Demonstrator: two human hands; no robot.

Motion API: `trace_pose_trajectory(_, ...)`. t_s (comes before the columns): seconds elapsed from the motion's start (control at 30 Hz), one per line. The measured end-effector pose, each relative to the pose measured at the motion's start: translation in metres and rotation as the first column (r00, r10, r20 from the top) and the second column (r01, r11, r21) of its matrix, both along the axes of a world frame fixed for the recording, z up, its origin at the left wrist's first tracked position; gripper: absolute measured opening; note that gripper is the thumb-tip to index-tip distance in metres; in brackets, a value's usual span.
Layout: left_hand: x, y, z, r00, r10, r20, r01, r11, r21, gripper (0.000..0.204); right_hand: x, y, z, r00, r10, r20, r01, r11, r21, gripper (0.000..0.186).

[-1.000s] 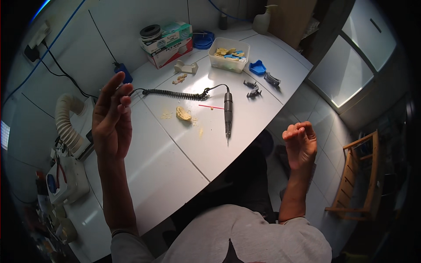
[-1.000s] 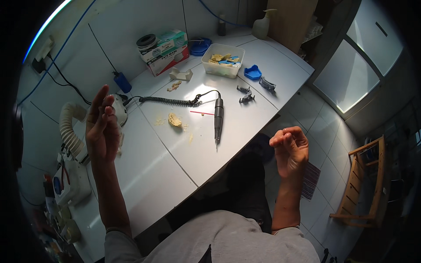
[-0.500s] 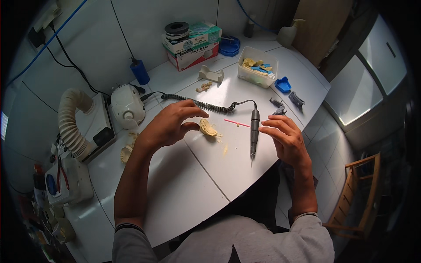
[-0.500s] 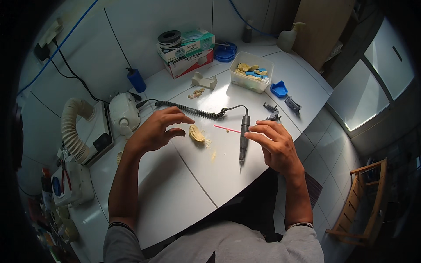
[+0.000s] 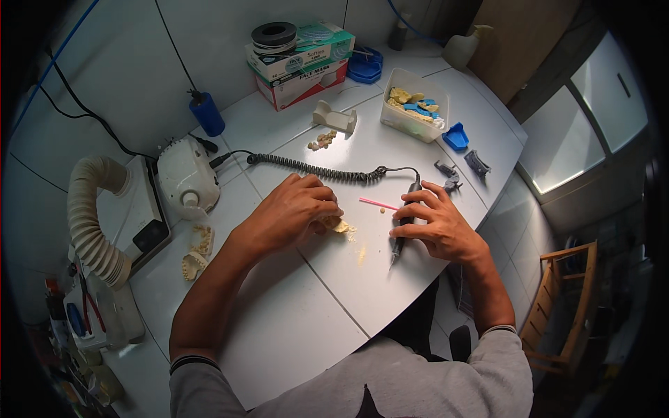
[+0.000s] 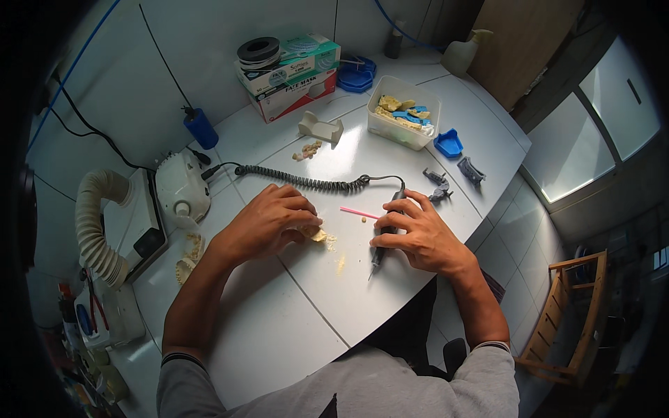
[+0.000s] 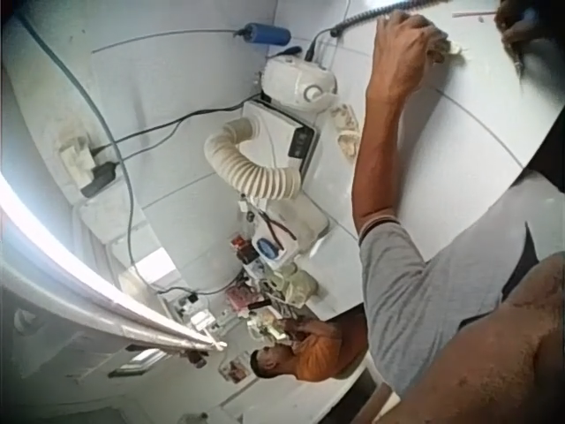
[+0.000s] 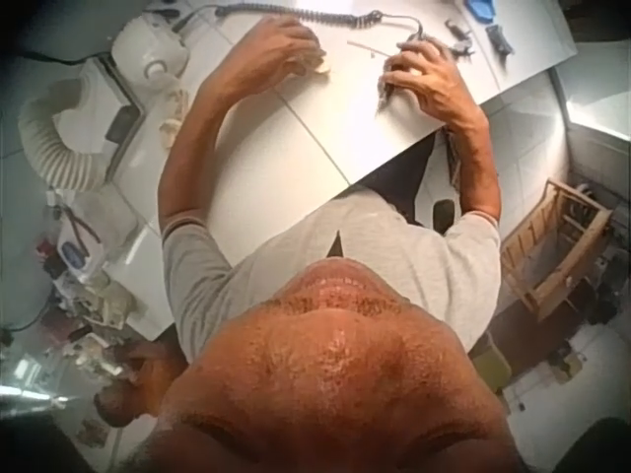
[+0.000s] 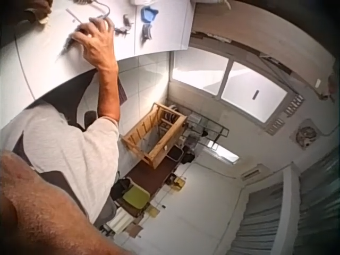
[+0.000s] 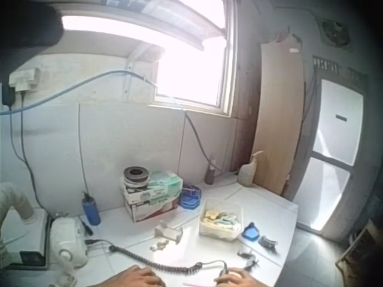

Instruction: The recorder uses a micro-motor hand tool to trim and refine a plaster dental model at a laboratory workbench.

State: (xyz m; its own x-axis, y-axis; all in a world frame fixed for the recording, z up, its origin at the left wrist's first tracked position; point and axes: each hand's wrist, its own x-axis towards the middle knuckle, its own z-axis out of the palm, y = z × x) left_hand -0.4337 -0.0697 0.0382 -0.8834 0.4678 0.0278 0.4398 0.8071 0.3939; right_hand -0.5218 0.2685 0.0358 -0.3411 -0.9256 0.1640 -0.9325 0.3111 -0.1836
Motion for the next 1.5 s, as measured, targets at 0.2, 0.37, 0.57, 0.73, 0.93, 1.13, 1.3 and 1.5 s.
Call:
trace_pose_trajectory(0.2, -0.002, -0.003, -0.01, 0.999, -0.009, -0.039, 0.01, 1.0, 0.015, 0.037, -0.04, -0.032, 0.024, 1.0, 0.016, 0.016, -0.011, 0.948, -0.317, 0.048)
trace_pose_trajectory(0.37, -0.005, -0.001, -0.014, 0.994, -0.035, -0.099, 0.042, 0.996, 0.073, 0.038, -0.083, -0.089, 0.043, 0.997, 0.064, 0.047, -0.032, 0.86, -0.509, 0.054)
trace_pose_trajectory(0.57, -0.006, 0.0, -0.02, 0.977, 0.116, -0.176, -0.06, 0.954, 0.295, 0.031, -0.098, -0.126, 0.028, 0.989, 0.135, 0.06, -0.068, 0.777, -0.626, 0.047)
trace_pose_trajectory(0.73, 0.004, 0.0, -0.026, 0.933, 0.345, -0.1, -0.168, 0.667, 0.726, 0.035, -0.079, -0.109, 0.007, 0.999, -0.041, 0.031, 0.051, 0.871, -0.489, 0.047)
trace_pose_trajectory(0.93, 0.01, 0.0, -0.037, 0.862, 0.483, -0.157, -0.198, 0.604, 0.772, 0.028, -0.068, -0.111, 0.017, 1.0, -0.012, -0.011, 0.006, 0.905, -0.425, 0.037)
trace_pose_trajectory(1.13, 0.009, -0.001, -0.036, 0.851, 0.515, -0.107, -0.263, 0.593, 0.761, 0.022, -0.06, -0.112, 0.017, 1.0, -0.004, -0.025, -0.005, 0.938, -0.346, 0.042)
trace_pose_trajectory(1.3, 0.003, -0.001, -0.039, 0.78, 0.547, -0.304, -0.198, 0.677, 0.709, 0.027, -0.052, -0.114, 0.022, 1.0, -0.018, 0.003, 0.018, 0.956, -0.291, 0.043)
trace_pose_trajectory(1.5, 0.002, 0.002, -0.038, 0.778, 0.508, -0.37, -0.166, 0.734, 0.659, 0.033, -0.047, -0.119, 0.014, 0.998, 0.055, -0.012, -0.055, 0.933, -0.355, 0.032)
